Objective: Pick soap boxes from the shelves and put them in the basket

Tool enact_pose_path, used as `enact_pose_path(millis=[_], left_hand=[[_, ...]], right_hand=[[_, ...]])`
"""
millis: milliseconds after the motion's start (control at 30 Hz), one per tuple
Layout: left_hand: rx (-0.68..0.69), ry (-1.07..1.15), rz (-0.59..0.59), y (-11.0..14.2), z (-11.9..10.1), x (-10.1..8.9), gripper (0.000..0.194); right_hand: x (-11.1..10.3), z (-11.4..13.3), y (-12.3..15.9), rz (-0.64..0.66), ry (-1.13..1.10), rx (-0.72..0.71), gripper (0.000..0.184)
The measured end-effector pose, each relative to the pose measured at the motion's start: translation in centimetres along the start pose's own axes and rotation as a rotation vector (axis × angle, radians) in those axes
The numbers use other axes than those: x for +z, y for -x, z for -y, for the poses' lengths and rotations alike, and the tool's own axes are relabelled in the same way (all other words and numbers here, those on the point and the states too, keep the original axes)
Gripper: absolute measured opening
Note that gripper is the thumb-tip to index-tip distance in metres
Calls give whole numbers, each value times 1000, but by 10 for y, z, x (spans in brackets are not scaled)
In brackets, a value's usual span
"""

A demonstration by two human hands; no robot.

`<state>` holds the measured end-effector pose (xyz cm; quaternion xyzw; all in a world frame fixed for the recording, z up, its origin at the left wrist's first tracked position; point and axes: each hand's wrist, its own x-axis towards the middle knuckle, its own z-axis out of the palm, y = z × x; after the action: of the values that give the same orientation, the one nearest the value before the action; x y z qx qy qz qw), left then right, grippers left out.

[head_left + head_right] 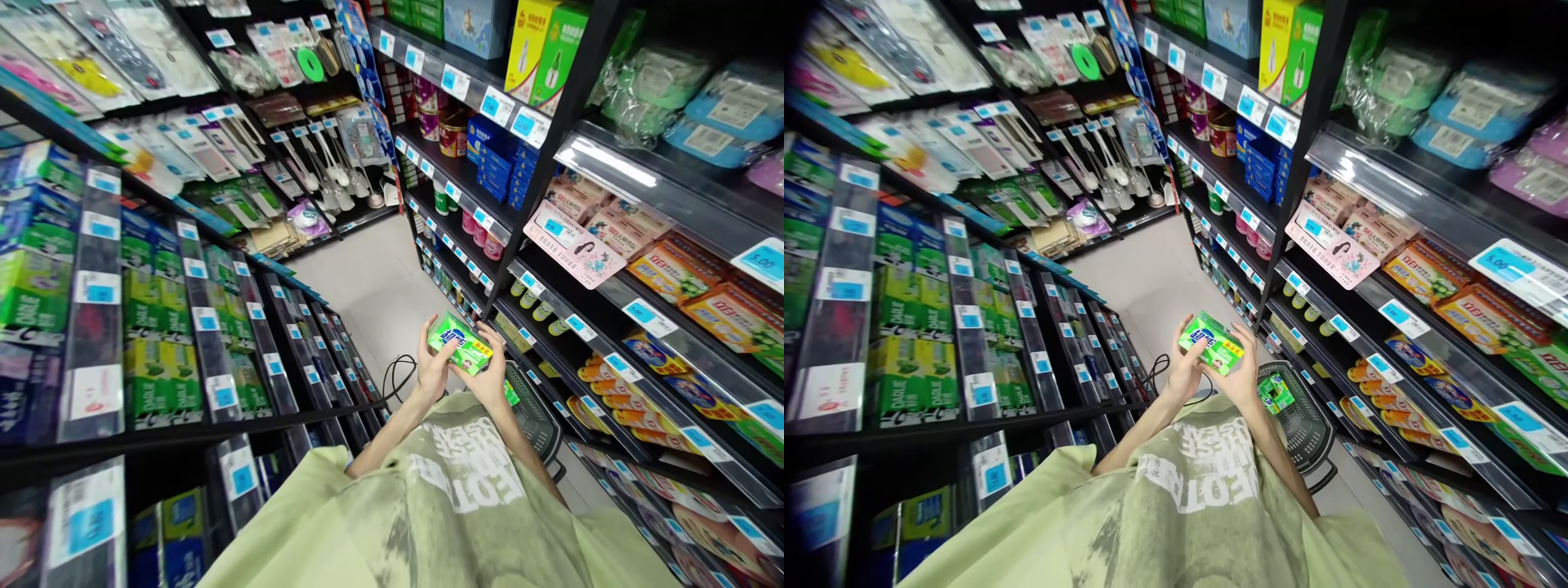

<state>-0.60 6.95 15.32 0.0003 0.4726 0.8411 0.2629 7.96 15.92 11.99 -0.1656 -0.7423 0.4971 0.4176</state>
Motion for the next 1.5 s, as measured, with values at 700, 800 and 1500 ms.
enact_pose_path(millis=[700,800,1500], left_hand=[[57,-65,-12,1,-1,-12,82],[41,-33,42,-2,0,-13,86],[-258,119,225,-13,-23,2,107]], right_hand=[[-7,9,0,298,-485,456,98],[-5,11,2,189,-429,395,97],[-14,13,1,442,13,-132,14]])
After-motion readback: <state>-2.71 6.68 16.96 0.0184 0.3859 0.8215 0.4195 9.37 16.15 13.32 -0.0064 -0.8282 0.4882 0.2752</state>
